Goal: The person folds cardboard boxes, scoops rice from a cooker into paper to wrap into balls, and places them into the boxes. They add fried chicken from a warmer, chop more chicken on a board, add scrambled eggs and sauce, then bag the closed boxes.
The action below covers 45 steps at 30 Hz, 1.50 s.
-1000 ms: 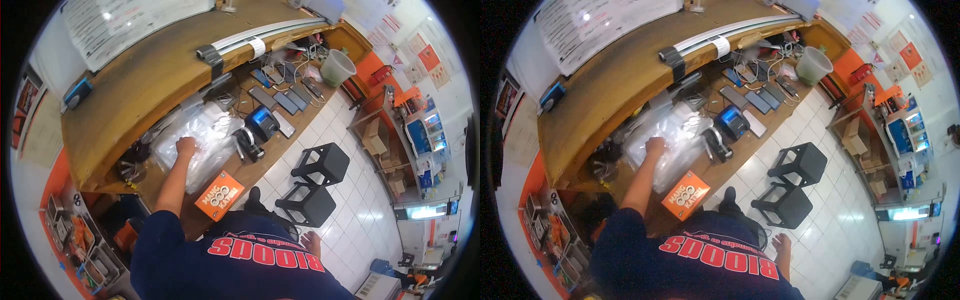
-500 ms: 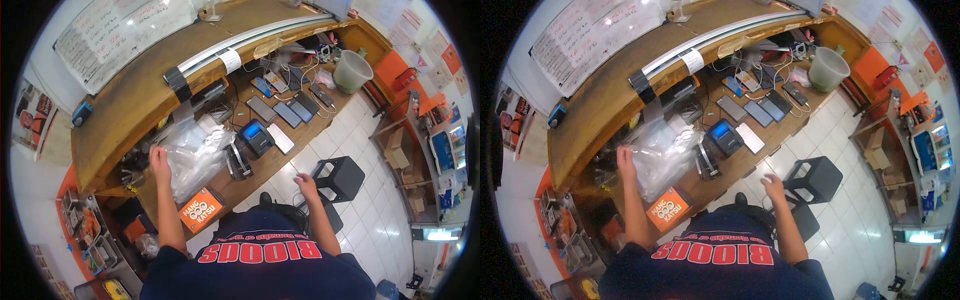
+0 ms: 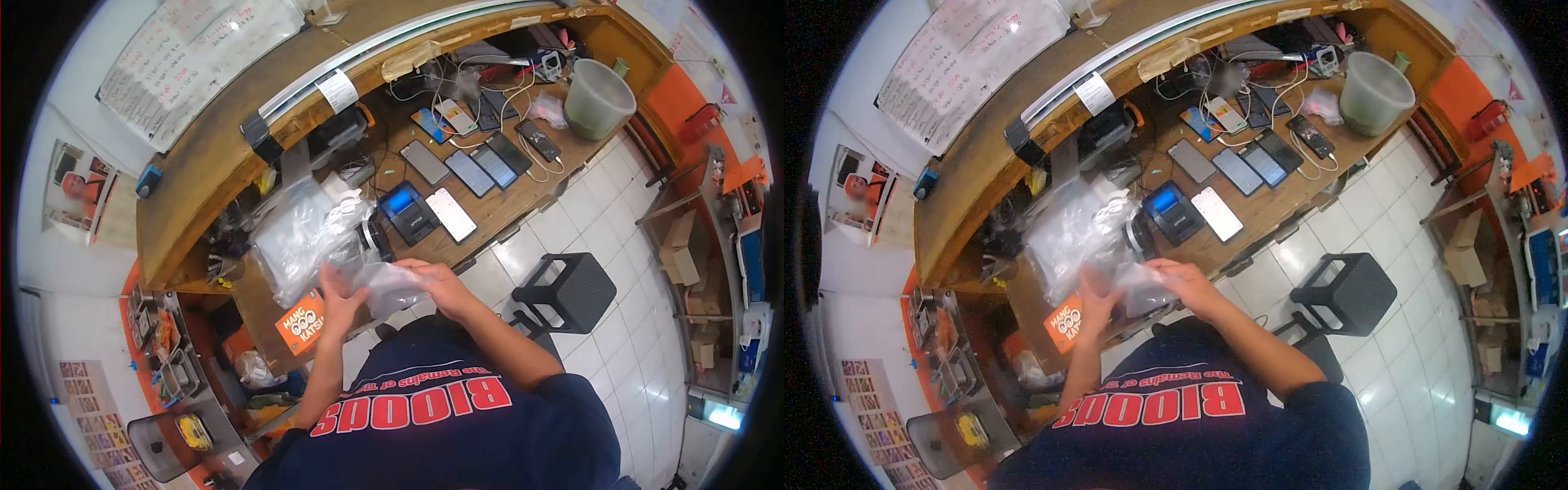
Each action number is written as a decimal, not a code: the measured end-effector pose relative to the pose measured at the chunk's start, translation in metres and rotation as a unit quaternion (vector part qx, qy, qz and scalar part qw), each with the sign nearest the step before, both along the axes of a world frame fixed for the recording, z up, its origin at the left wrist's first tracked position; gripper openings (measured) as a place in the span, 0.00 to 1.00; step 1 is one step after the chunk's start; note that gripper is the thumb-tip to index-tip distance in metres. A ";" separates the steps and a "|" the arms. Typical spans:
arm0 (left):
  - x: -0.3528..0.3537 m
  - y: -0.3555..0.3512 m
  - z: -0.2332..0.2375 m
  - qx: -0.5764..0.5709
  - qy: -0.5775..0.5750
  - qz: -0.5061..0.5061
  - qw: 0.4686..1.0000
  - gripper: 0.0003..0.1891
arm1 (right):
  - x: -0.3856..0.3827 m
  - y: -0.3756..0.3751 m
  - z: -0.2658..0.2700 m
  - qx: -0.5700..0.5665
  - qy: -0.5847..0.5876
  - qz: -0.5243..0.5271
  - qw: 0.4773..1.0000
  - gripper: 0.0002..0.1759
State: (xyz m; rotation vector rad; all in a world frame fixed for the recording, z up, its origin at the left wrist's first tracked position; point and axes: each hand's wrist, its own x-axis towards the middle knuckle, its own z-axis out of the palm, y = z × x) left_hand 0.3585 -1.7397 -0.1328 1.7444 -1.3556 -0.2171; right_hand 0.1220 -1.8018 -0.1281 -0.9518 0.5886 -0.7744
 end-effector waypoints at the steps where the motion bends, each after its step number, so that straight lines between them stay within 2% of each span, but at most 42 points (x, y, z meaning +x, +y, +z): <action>1: 0.004 0.000 -0.003 0.121 0.312 -0.122 0.934 0.38 | -0.005 0.003 -0.001 0.022 -0.023 -0.002 0.999 0.17; 2: 0.005 -0.001 -0.009 0.227 0.583 -0.230 0.746 0.35 | -0.011 0.006 -0.001 0.044 -0.045 -0.005 0.998 0.18; 3: 0.006 0.001 -0.026 0.279 0.602 -0.212 0.717 0.27 | -0.017 0.008 0.004 0.040 -0.047 -0.007 0.998 0.18; 4: 0.009 0.001 -0.039 0.279 0.600 -0.217 0.718 0.27 | -0.025 0.011 0.012 0.058 -0.042 -0.041 0.997 0.19; 6: 0.023 0.000 -0.059 0.299 0.576 -0.219 0.729 0.20 | -0.042 0.014 0.023 0.066 -0.037 -0.079 0.994 0.20; 8: 0.023 -0.007 -0.055 0.300 0.550 -0.208 0.751 0.17 | -0.061 0.015 0.028 0.078 -0.043 -0.140 0.986 0.22; 9: 0.011 -0.008 -0.038 0.359 0.209 -0.185 0.890 0.25 | -0.070 0.016 0.020 0.027 -0.021 -0.151 0.988 0.21; 10: 0.001 -0.008 -0.030 0.363 -0.159 -0.128 0.909 0.32 | -0.077 0.018 0.013 0.013 -0.022 -0.155 0.988 0.21; 11: 0.000 -0.007 -0.050 0.250 -0.172 -0.152 0.941 0.50 | -0.084 0.019 0.006 0.016 -0.018 -0.118 0.993 0.22; 12: -0.007 -0.011 -0.036 0.217 -0.006 -0.287 0.933 0.55 | -0.088 0.019 0.005 0.018 -0.013 -0.081 0.996 0.22; 13: -0.026 -0.014 -0.008 0.253 0.193 -0.363 0.876 0.52 | -0.089 0.022 0.017 0.041 -0.007 -0.076 0.996 0.22; 14: -0.044 -0.016 0.012 0.280 0.381 -0.424 0.773 0.50 | -0.090 0.027 0.030 0.065 0.000 -0.069 0.996 0.22; 15: -0.052 -0.022 0.008 0.271 0.379 -0.430 0.773 0.50 | -0.089 0.029 0.032 0.047 -0.008 -0.078 0.996 0.22; 17: -0.059 -0.035 -0.018 0.370 0.517 -0.399 0.661 0.45 | -0.094 0.033 0.025 0.029 -0.012 -0.117 0.993 0.23; 18: -0.058 -0.042 -0.029 0.362 0.514 -0.406 0.664 0.45 | -0.096 0.029 0.025 0.020 -0.020 -0.155 0.988 0.23; 19: -0.057 -0.047 -0.043 0.355 0.559 -0.372 0.650 0.45 | -0.101 0.030 0.047 0.069 -0.057 -0.158 0.983 0.22; 20: -0.055 -0.054 -0.057 0.345 0.602 -0.339 0.635 0.44 | -0.105 0.030 0.058 0.056 -0.058 -0.159 0.984 0.22; 21: -0.052 -0.064 -0.073 0.421 0.333 -0.346 0.769 0.50 | -0.107 0.030 0.064 0.072 -0.050 -0.171 0.981 0.24; 22: -0.057 -0.061 -0.058 0.410 0.326 -0.353 0.775 0.50 | -0.110 0.030 0.065 0.086 -0.043 -0.183 0.978 0.27; 23: -0.070 -0.047 -0.025 0.292 0.215 -0.383 0.850 0.54 | -0.117 0.025 0.043 0.070 -0.072 -0.145 0.984 0.26; 24: -0.079 -0.039 0.001 0.164 0.098 -0.398 0.897 0.58 | -0.116 0.027 0.044 0.053 -0.073 -0.144 0.985 0.26; 25: -0.080 -0.045 0.013 0.224 0.315 -0.487 0.783 0.64 | -0.115 0.028 0.048 0.053 -0.046 -0.139 0.988 0.27; 26: -0.080 -0.049 0.019 0.225 0.273 -0.517 0.779 0.61 | -0.112 0.028 0.048 0.053 -0.020 -0.134 0.989 0.27; 27: -0.083 -0.053 0.026 0.300 0.366 -0.535 0.700 0.60 | -0.114 0.029 0.025 0.056 -0.025 -0.115 0.991 0.28; 28: -0.084 -0.057 0.030 0.371 0.450 -0.543 0.605 0.58 | -0.112 0.023 0.028 0.060 -0.031 -0.096 0.993 0.28; 29: -0.078 -0.068 -0.002 0.373 0.399 -0.561 0.621 0.58 | -0.114 0.023 0.034 0.083 0.036 -0.083 0.992 0.30; 30: -0.071 -0.079 -0.036 0.375 0.346 -0.578 0.636 0.57 | -0.112 0.023 0.043 0.067 0.033 -0.083 0.994 0.30; 31: -0.070 -0.081 -0.043 0.365 0.335 -0.584 0.643 0.57 | -0.110 0.026 0.045 0.056 -0.019 -0.084 0.995 0.30; 32: -0.070 -0.081 -0.048 0.338 0.311 -0.580 0.673 0.57 | -0.107 0.025 0.042 0.044 -0.069 -0.082 0.993 0.30; 36: -0.081 -0.069 -0.039 0.223 0.227 -0.546 0.775 0.58 | -0.107 0.018 0.026 0.033 -0.046 -0.042 0.998 0.31; 37: -0.082 -0.067 -0.026 0.186 0.299 -0.566 0.745 0.42 | -0.106 0.016 0.027 0.024 -0.022 -0.043 0.999 0.30; 38: -0.086 -0.067 -0.014 0.205 0.320 -0.585 0.716 0.41 | -0.107 0.013 0.024 0.013 0.005 -0.046 0.999 0.30; 40: -0.084 -0.080 -0.006 0.263 0.338 -0.587 0.687 0.38 | -0.100 -0.001 -0.023 -0.052 0.053 -0.079 0.994 0.27; 41: -0.079 -0.088 -0.015 0.285 0.347 -0.567 0.691 0.37 | -0.100 -0.010 -0.051 -0.102 0.092 -0.108 0.985 0.24; 43: -0.061 -0.104 -0.043 0.303 0.372 -0.496 0.724 0.35 | -0.111 -0.026 -0.101 -0.085 0.025 -0.144 0.986 0.10; 45: -0.036 -0.106 -0.083 0.314 0.418 -0.403 0.751 0.33 | -0.117 -0.020 -0.087 0.003 -0.057 -0.178 0.982 0.20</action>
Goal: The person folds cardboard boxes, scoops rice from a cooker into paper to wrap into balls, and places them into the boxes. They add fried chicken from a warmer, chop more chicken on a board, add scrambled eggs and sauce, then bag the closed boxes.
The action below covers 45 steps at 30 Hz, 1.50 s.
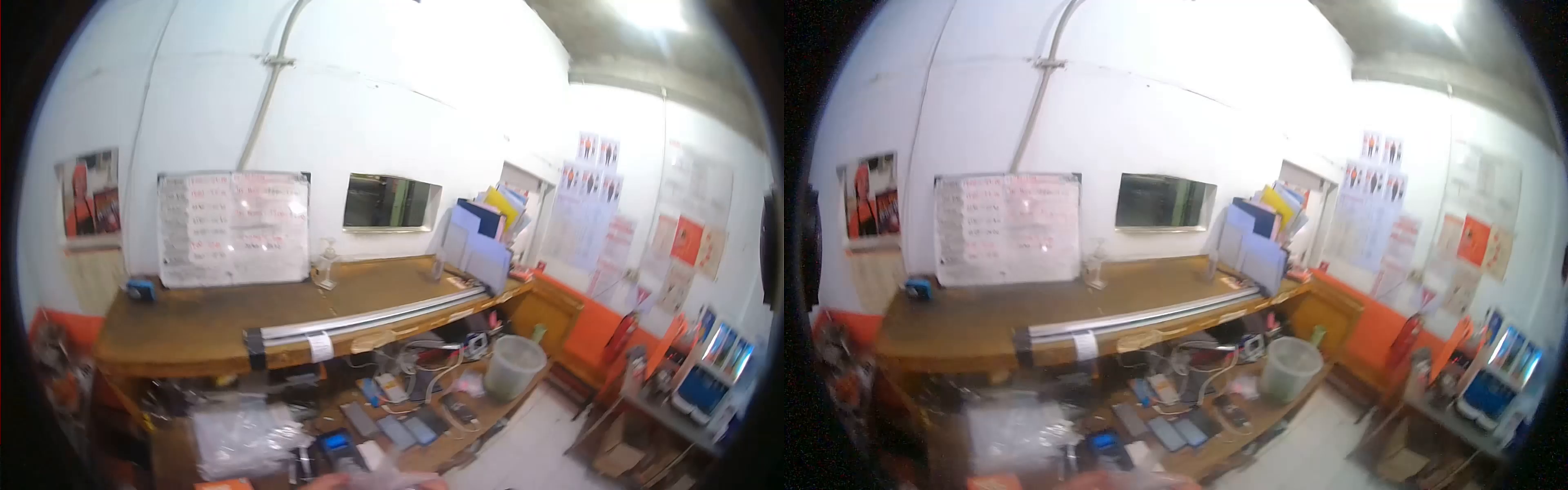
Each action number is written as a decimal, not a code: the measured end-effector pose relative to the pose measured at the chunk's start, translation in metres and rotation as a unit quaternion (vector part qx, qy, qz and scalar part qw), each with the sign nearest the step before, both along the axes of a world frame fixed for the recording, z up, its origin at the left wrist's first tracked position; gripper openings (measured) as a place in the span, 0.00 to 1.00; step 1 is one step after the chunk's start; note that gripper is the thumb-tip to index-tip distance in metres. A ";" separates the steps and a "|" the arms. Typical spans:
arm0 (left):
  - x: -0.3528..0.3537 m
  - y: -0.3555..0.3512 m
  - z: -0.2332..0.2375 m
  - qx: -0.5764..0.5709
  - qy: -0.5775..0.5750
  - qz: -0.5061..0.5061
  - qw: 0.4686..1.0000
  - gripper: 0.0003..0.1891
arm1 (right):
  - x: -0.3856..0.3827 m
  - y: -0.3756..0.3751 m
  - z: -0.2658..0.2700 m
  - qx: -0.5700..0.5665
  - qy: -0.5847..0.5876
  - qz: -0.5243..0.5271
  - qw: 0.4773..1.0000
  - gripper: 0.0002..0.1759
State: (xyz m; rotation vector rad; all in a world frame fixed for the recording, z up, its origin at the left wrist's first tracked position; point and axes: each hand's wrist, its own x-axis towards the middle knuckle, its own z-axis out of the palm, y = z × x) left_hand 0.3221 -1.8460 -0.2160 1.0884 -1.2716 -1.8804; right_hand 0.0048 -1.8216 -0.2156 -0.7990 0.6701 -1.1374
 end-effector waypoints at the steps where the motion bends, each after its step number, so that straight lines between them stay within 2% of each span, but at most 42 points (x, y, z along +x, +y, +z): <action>1: 0.006 0.002 -0.024 0.024 0.000 0.044 0.999 0.32 | -0.006 0.009 0.009 0.027 0.000 -0.013 1.000 0.21; 2: 0.013 0.006 -0.044 0.042 0.006 0.080 0.996 0.32 | -0.011 0.014 0.030 0.055 0.016 -0.027 0.998 0.22; 3: 0.009 0.015 -0.034 0.054 0.021 0.104 0.993 0.31 | -0.015 0.019 0.051 0.081 0.039 -0.043 0.995 0.23; 4: 0.021 0.023 -0.023 0.078 0.043 0.076 0.993 0.24 | -0.019 0.024 0.073 0.105 0.069 -0.061 0.990 0.24; 5: 0.005 0.051 0.052 0.032 0.059 0.189 0.980 0.11 | -0.021 0.025 0.091 0.126 0.098 -0.078 0.984 0.25; 6: 0.011 0.054 0.040 -0.010 -0.003 0.187 0.982 0.11 | -0.019 0.028 0.106 0.135 0.115 -0.087 0.980 0.26; 7: 0.011 0.063 0.060 0.045 0.038 0.235 0.970 0.08 | -0.029 0.028 0.110 0.106 0.085 -0.024 0.990 0.24; 8: 0.015 0.064 0.052 0.063 0.092 0.251 0.962 0.07 | -0.044 0.013 0.094 0.045 -0.076 0.106 0.990 0.23; 9: 0.016 0.068 0.045 0.052 0.115 0.267 0.955 0.07 | -0.029 0.022 0.105 0.092 0.020 -0.032 0.995 0.21; 11: 0.019 0.072 0.044 0.078 0.135 0.258 0.953 0.07 | -0.030 0.020 0.120 0.107 0.029 -0.021 0.994 0.21; 13: 0.023 0.077 0.044 0.106 0.150 0.271 0.945 0.07 | -0.016 0.014 0.117 0.138 0.111 -0.151 0.973 0.27; 14: 0.026 0.075 0.047 0.119 0.170 0.283 0.936 0.07 | -0.008 0.005 0.120 0.144 0.099 -0.141 0.975 0.27; 16: 0.028 0.070 0.051 0.095 0.160 0.314 0.931 0.07 | -0.002 -0.003 0.124 0.008 0.172 -0.109 0.979 0.29; 18: 0.026 0.070 0.059 0.073 0.148 0.340 0.926 0.08 | -0.008 -0.012 0.096 0.024 0.194 -0.149 0.969 0.28; 19: 0.025 0.067 0.066 0.069 0.148 0.348 0.923 0.08 | -0.006 -0.014 0.084 -0.013 0.299 -0.266 0.916 0.27; 20: 0.024 0.066 0.072 0.065 0.147 0.355 0.921 0.08 | -0.001 -0.013 0.076 -0.047 0.398 -0.375 0.836 0.27; 21: 0.022 0.065 0.074 0.066 0.130 0.359 0.922 0.08 | 0.007 -0.009 0.085 -0.037 0.388 -0.372 0.843 0.27; 23: 0.017 0.063 0.078 0.013 0.033 0.366 0.930 0.08 | 0.021 0.000 0.098 -0.014 0.324 -0.360 0.875 0.23; 24: 0.012 0.065 0.084 -0.013 -0.010 0.359 0.933 0.08 | 0.031 0.000 0.088 -0.018 0.305 -0.273 0.912 0.19; 25: 0.006 0.067 0.089 -0.038 -0.053 0.347 0.936 0.07 | 0.043 0.008 0.077 -0.005 0.294 -0.274 0.916 0.19; 26: -0.001 0.067 0.091 -0.056 -0.034 0.339 0.938 0.06 | 0.065 0.014 0.091 0.018 0.254 -0.117 0.960 0.17; 27: -0.008 0.071 0.094 -0.055 -0.046 0.333 0.940 0.06 | 0.082 0.018 0.096 0.033 0.206 0.043 0.977 0.15; 29: -0.024 0.074 0.100 -0.118 -0.033 0.309 0.943 0.06 | 0.113 0.026 0.084 0.061 0.168 0.064 0.982 0.14; 30: -0.029 0.079 0.125 -0.101 -0.060 0.303 0.946 0.06 | 0.121 0.027 0.080 0.083 0.141 0.091 0.982 0.14; 33: -0.024 0.082 0.110 -0.123 -0.113 0.306 0.937 0.06 | 0.131 0.021 0.071 0.049 0.153 0.067 0.985 0.13; 34: -0.019 0.085 0.107 -0.135 -0.186 0.305 0.924 0.08 | 0.131 0.022 0.068 0.017 0.165 0.068 0.984 0.14; 35: -0.016 0.088 0.104 -0.137 -0.192 0.306 0.922 0.08 | 0.131 0.022 0.065 0.016 0.159 0.070 0.985 0.14; 38: -0.014 0.098 0.105 -0.174 -0.255 0.294 0.905 0.12 | 0.130 0.024 0.065 -0.003 0.194 0.167 0.967 0.14; 41: -0.008 0.104 0.108 -0.161 -0.261 0.243 0.920 0.20 | 0.131 0.024 0.050 0.011 0.212 0.194 0.958 0.11; 43: 0.001 0.106 0.092 -0.148 -0.265 0.227 0.926 0.22 | 0.134 0.026 0.043 0.024 0.183 0.180 0.966 0.11; 45: 0.007 0.106 0.068 -0.049 -0.126 0.259 0.956 0.19 | 0.136 0.027 0.029 0.037 0.157 0.165 0.973 0.10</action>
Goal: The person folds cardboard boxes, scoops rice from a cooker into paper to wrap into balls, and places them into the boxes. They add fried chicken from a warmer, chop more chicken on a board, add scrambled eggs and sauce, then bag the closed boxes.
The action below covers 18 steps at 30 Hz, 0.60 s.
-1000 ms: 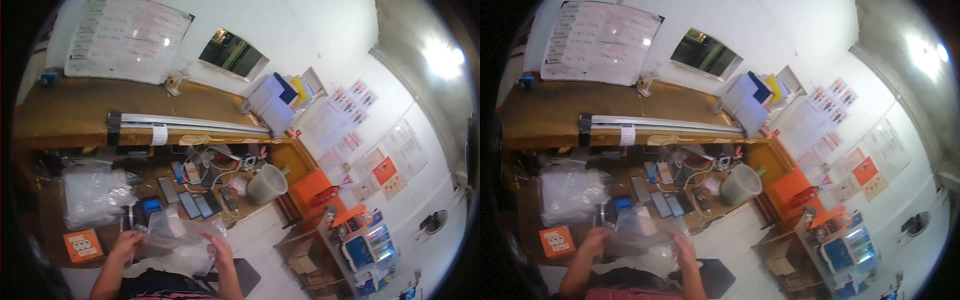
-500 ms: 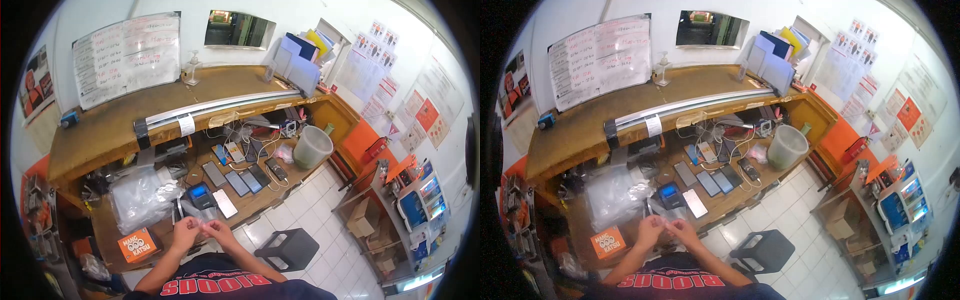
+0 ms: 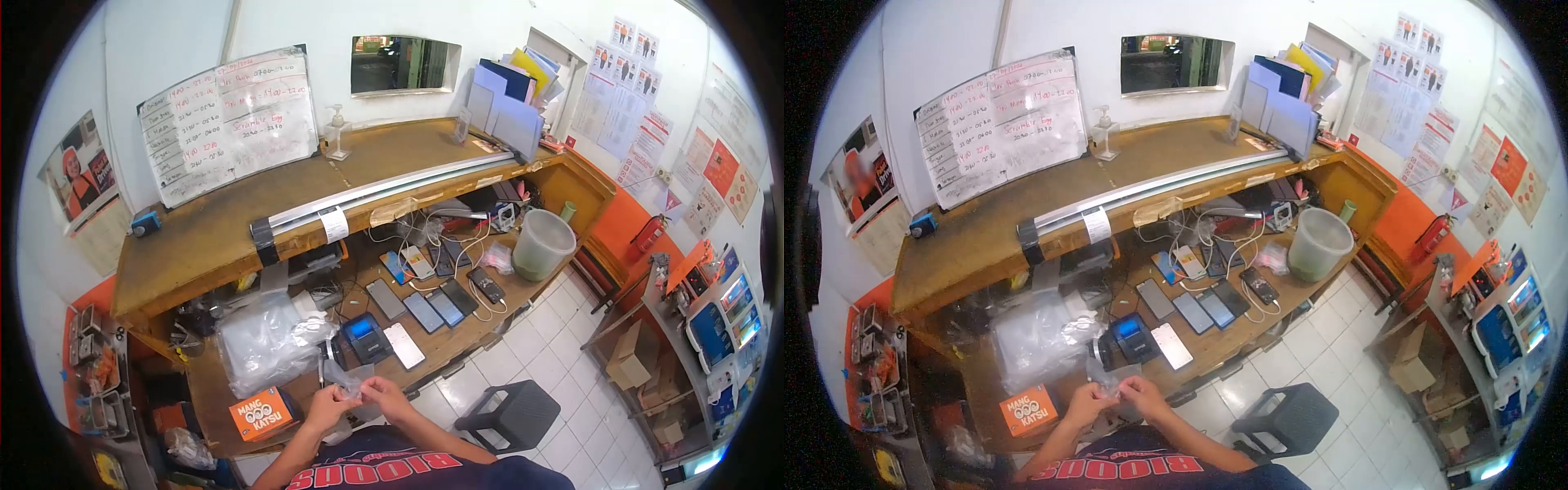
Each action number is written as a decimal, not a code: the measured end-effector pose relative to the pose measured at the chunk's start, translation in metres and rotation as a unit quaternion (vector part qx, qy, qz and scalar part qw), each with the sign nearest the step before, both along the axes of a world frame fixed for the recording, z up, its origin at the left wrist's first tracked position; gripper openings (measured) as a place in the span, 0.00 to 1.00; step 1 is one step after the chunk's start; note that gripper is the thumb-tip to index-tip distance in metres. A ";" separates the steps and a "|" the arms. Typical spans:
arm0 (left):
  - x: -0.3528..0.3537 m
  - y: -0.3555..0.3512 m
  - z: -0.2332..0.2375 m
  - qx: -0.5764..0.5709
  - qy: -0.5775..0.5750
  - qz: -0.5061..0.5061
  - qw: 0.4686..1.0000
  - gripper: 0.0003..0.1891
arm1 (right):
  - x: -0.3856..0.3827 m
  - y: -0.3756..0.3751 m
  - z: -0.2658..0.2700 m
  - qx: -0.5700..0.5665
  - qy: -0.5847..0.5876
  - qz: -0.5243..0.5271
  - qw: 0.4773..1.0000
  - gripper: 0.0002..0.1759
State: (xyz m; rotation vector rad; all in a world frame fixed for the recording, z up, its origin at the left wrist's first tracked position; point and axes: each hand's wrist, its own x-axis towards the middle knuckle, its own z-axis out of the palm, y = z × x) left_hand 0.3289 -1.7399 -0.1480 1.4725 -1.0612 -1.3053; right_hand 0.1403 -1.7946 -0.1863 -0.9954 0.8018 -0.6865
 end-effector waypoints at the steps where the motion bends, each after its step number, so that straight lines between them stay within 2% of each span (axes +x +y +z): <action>1: 0.002 0.000 -0.002 -0.002 -0.003 0.000 1.000 0.19 | 0.001 -0.001 -0.009 -0.005 -0.034 -0.050 0.998 0.10; 2: 0.002 0.000 -0.004 -0.003 0.043 0.052 0.998 0.18 | 0.001 -0.003 -0.018 -0.008 -0.068 -0.099 0.993 0.09; 3: 0.003 -0.001 -0.007 -0.004 0.089 0.103 0.991 0.18 | -0.001 -0.003 -0.013 -0.009 -0.070 -0.099 0.993 0.09; 5: 0.020 -0.006 -0.028 -0.027 0.044 0.140 0.989 0.18 | -0.005 -0.002 0.005 0.125 -0.307 -0.107 0.938 0.09; 6: 0.024 -0.009 -0.025 -0.049 -0.001 0.176 0.983 0.18 | -0.007 -0.002 0.004 0.124 -0.309 -0.107 0.937 0.09; 8: 0.026 -0.011 -0.023 -0.074 -0.050 0.183 0.979 0.16 | -0.010 0.001 0.002 0.128 -0.195 -0.133 0.963 0.15; 9: 0.026 -0.016 -0.022 -0.045 0.121 0.243 0.961 0.15 | -0.013 0.000 -0.005 0.128 -0.198 -0.132 0.963 0.15; 10: 0.026 -0.019 -0.022 -0.014 0.288 0.295 0.911 0.15 | -0.018 -0.003 -0.013 -0.025 -0.019 -0.121 0.992 0.16; 11: 0.027 -0.016 -0.024 -0.014 0.286 0.295 0.912 0.15 | -0.025 -0.005 -0.022 -0.176 0.160 -0.103 0.966 0.18; 13: 0.027 -0.010 -0.035 0.023 0.402 0.297 0.866 0.14 | -0.047 -0.023 -0.015 -0.136 0.184 -0.140 0.963 0.19; 14: 0.041 -0.011 -0.047 0.020 0.401 0.297 0.867 0.14 | -0.065 -0.041 -0.041 -0.278 0.275 -0.176 0.903 0.17; 15: 0.067 -0.014 -0.066 -0.031 0.388 0.307 0.868 0.14 | -0.082 -0.057 -0.071 -0.409 0.356 -0.207 0.814 0.15; 16: 0.084 -0.016 -0.075 -0.081 0.374 0.317 0.868 0.14 | -0.093 -0.056 -0.052 -0.245 0.237 -0.250 0.906 0.13; 17: 0.075 -0.013 -0.046 -0.070 0.343 0.298 0.888 0.11 | -0.102 -0.052 -0.020 -0.069 0.107 -0.278 0.952 0.12; 18: 0.063 -0.012 -0.034 -0.073 0.342 0.299 0.888 0.11 | -0.106 -0.051 -0.005 -0.071 0.105 -0.276 0.953 0.12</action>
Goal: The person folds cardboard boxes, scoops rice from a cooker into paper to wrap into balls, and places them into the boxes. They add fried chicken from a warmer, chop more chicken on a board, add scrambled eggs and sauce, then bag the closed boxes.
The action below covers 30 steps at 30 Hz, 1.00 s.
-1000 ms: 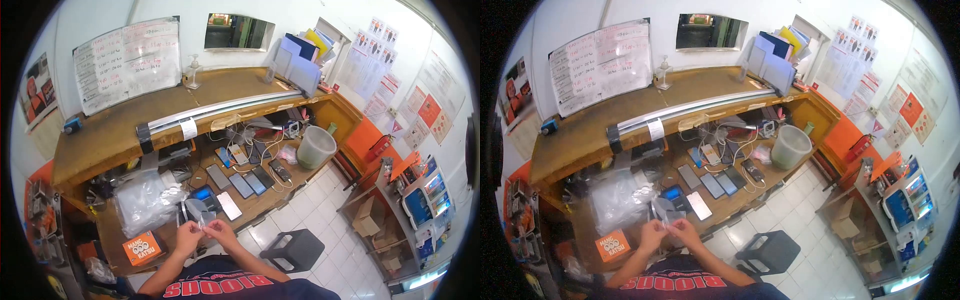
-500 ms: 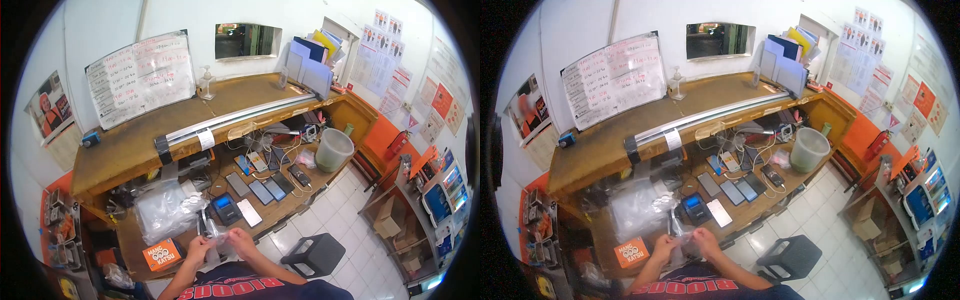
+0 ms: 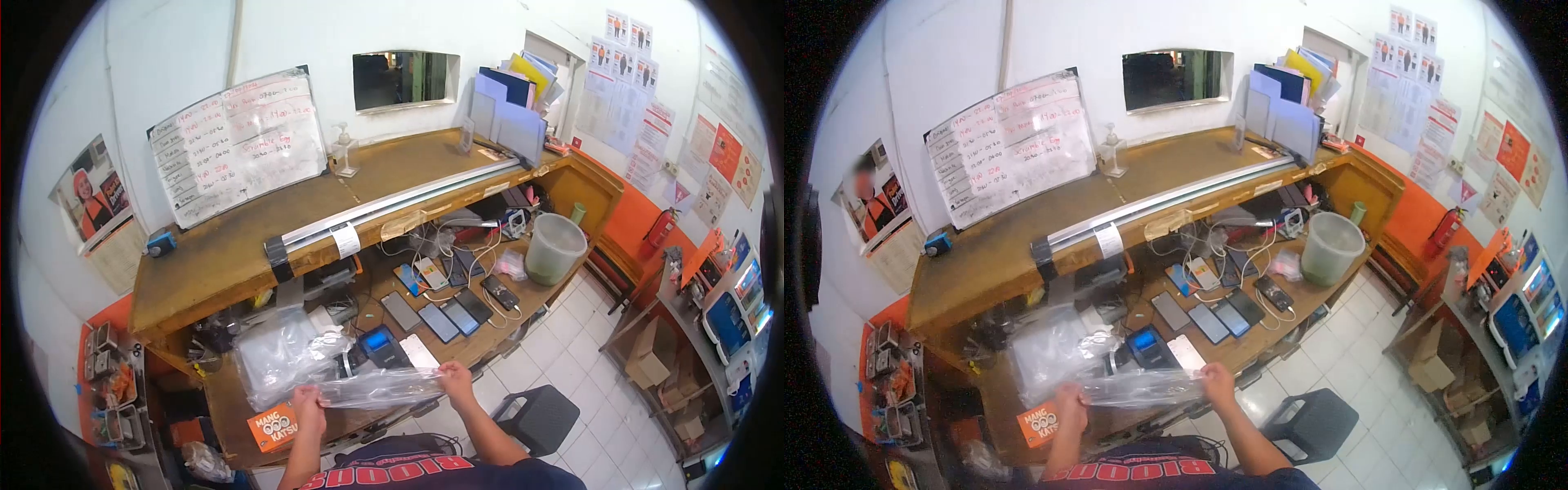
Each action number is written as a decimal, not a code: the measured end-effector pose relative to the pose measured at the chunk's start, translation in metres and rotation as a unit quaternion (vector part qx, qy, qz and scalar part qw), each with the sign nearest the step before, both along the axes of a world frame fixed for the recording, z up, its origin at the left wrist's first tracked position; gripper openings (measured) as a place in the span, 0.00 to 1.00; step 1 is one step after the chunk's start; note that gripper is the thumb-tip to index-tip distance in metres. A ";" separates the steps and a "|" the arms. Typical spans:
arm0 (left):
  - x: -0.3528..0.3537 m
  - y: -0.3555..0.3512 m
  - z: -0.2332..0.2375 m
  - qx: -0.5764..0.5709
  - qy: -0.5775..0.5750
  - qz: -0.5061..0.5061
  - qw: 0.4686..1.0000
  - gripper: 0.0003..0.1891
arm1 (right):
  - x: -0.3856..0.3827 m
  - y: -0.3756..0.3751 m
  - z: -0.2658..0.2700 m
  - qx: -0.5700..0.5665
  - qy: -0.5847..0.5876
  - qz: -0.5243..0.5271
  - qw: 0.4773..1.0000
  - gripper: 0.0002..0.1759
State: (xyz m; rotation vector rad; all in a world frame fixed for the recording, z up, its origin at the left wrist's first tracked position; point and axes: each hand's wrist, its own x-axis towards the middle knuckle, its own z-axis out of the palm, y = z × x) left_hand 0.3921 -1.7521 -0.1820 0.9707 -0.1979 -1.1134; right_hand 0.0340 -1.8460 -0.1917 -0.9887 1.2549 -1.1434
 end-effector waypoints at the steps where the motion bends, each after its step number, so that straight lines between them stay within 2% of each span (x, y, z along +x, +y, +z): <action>1: -0.011 -0.001 0.009 0.011 -0.081 -0.035 0.996 0.09 | -0.001 -0.002 0.011 0.012 -0.015 -0.024 1.000 0.11; 2: -0.018 -0.004 0.014 0.021 -0.161 -0.071 0.984 0.09 | 0.000 -0.004 0.016 0.024 -0.031 -0.048 0.998 0.10; 3: -0.024 -0.006 0.011 0.019 -0.162 -0.070 0.984 0.09 | 0.001 -0.010 0.005 0.010 -0.066 -0.039 0.997 0.12; 4: -0.030 -0.005 0.004 0.008 -0.282 -0.143 0.949 0.08 | 0.006 -0.010 0.000 0.010 -0.066 -0.039 0.997 0.12; 5: -0.035 -0.002 -0.004 -0.001 -0.393 -0.215 0.894 0.08 | 0.015 -0.007 -0.009 -0.091 0.096 0.031 0.991 0.12; 6: -0.038 0.000 -0.005 0.004 -0.391 -0.217 0.895 0.08 | 0.023 -0.001 -0.014 -0.187 0.252 0.102 0.944 0.13; 7: -0.040 -0.002 0.000 0.067 -0.510 -0.198 0.834 0.06 | 0.028 0.008 0.000 -0.121 0.256 0.136 0.950 0.12; 8: -0.038 -0.007 0.007 0.127 -0.621 -0.174 0.754 0.06 | 0.024 0.004 -0.017 -0.118 0.254 0.139 0.950 0.12; 9: -0.030 -0.015 0.026 0.252 -0.628 -0.088 0.731 0.09 | 0.016 -0.010 -0.037 -0.126 0.283 -0.013 0.951 0.10; 10: -0.017 -0.017 0.022 0.252 -0.628 -0.085 0.731 0.09 | 0.012 -0.019 -0.034 -0.133 0.306 -0.165 0.928 0.08; 11: -0.001 -0.017 0.011 0.210 -0.652 -0.016 0.728 0.08 | 0.003 -0.022 -0.033 -0.045 0.255 -0.177 0.950 0.07; 12: 0.005 -0.014 0.004 0.169 -0.670 0.052 0.721 0.07 | 0.005 -0.024 -0.036 -0.043 0.258 -0.173 0.950 0.07; 13: -0.007 -0.010 0.024 0.174 -0.668 0.051 0.721 0.07 | 0.013 -0.026 -0.042 -0.100 0.239 -0.172 0.950 0.09; 14: -0.022 -0.009 0.046 0.104 -0.752 0.126 0.638 0.07 | 0.022 -0.025 -0.049 -0.156 0.218 -0.170 0.948 0.11; 15: -0.035 -0.013 0.067 0.030 -0.818 0.198 0.539 0.07 | 0.034 -0.019 -0.038 -0.153 0.218 -0.166 0.949 0.11; 16: -0.045 -0.017 0.073 0.037 -0.819 0.195 0.539 0.07 | 0.045 -0.011 -0.027 -0.166 0.195 -0.093 0.962 0.12; 17: -0.054 -0.017 0.077 -0.029 -0.833 0.087 0.545 0.07 | 0.056 -0.002 -0.012 -0.176 0.172 -0.018 0.969 0.14; 18: -0.058 -0.014 0.078 -0.092 -0.832 -0.023 0.547 0.08 | 0.067 0.005 -0.001 -0.167 0.175 -0.009 0.970 0.14; 19: -0.054 -0.018 0.061 -0.078 -0.829 -0.029 0.552 0.08 | 0.077 0.012 0.009 -0.180 0.160 0.037 0.970 0.15; 20: -0.046 -0.027 0.029 -0.045 -0.799 -0.099 0.592 0.07 | 0.082 0.015 0.015 -0.190 0.144 0.084 0.967 0.16; 21: -0.043 -0.026 0.009 -0.010 -0.758 -0.168 0.630 0.06 | 0.082 0.011 0.016 -0.226 0.171 0.060 0.957 0.16; 22: -0.042 -0.024 0.019 0.006 -0.712 -0.152 0.686 0.06 | 0.083 0.005 0.016 -0.261 0.197 0.037 0.944 0.16; 24: -0.032 -0.014 0.036 0.039 -0.752 -0.035 0.657 0.04 | 0.072 -0.013 0.019 -0.305 0.317 -0.080 0.894 0.16; 25: -0.031 -0.009 0.047 0.014 -0.737 0.051 0.674 0.09 | 0.069 -0.022 0.019 -0.290 0.291 -0.124 0.903 0.15; 26: -0.028 -0.005 0.055 -0.048 -0.773 0.129 0.620 0.15 | 0.070 -0.026 0.016 -0.271 0.268 -0.170 0.909 0.15; 27: -0.029 0.009 0.071 0.000 -0.778 0.079 0.623 0.17 | 0.076 -0.028 0.018 -0.219 0.239 -0.181 0.928 0.15; 29: -0.028 0.027 0.066 0.012 -0.756 0.064 0.651 0.16 | 0.091 -0.024 0.025 -0.161 0.216 -0.180 0.946 0.16; 30: -0.026 0.031 0.063 0.001 -0.739 0.058 0.672 0.15 | 0.101 -0.020 0.026 -0.127 0.129 -0.156 0.971 0.17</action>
